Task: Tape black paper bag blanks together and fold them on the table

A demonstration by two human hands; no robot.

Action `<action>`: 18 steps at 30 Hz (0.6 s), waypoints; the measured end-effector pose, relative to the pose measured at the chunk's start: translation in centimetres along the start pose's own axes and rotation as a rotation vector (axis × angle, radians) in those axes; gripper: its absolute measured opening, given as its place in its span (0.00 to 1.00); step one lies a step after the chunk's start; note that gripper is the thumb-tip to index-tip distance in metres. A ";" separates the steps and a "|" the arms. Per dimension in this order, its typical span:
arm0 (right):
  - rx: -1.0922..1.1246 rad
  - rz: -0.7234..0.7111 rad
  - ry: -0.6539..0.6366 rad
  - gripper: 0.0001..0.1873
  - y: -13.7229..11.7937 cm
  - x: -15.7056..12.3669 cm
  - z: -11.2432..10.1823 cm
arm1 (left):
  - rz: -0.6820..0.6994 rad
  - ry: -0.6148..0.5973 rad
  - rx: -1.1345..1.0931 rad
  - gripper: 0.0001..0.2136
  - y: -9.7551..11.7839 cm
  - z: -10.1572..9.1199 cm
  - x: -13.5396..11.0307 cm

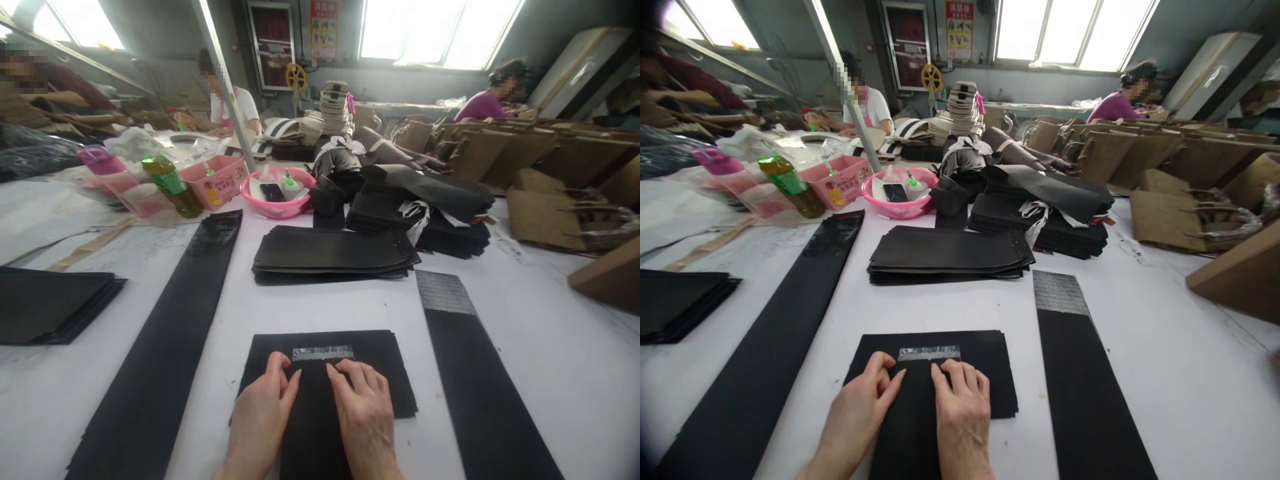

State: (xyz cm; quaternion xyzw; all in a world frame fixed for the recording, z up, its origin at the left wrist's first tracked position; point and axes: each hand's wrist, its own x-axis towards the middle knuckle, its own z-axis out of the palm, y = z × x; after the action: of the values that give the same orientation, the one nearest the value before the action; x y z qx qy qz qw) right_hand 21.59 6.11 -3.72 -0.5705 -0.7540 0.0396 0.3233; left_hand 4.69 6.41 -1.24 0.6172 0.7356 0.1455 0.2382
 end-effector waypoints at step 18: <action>0.058 0.001 0.016 0.12 0.0 0.4 -0.5 | 0.815 0.264 0.343 0.17 -0.1 0.7 0.3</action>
State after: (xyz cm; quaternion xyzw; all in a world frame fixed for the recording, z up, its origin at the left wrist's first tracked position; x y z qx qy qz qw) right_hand 21.76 6.32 -3.16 -0.5614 -0.7497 0.0568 0.3456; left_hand 4.93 6.65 -2.00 0.8627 0.4706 0.1806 -0.0398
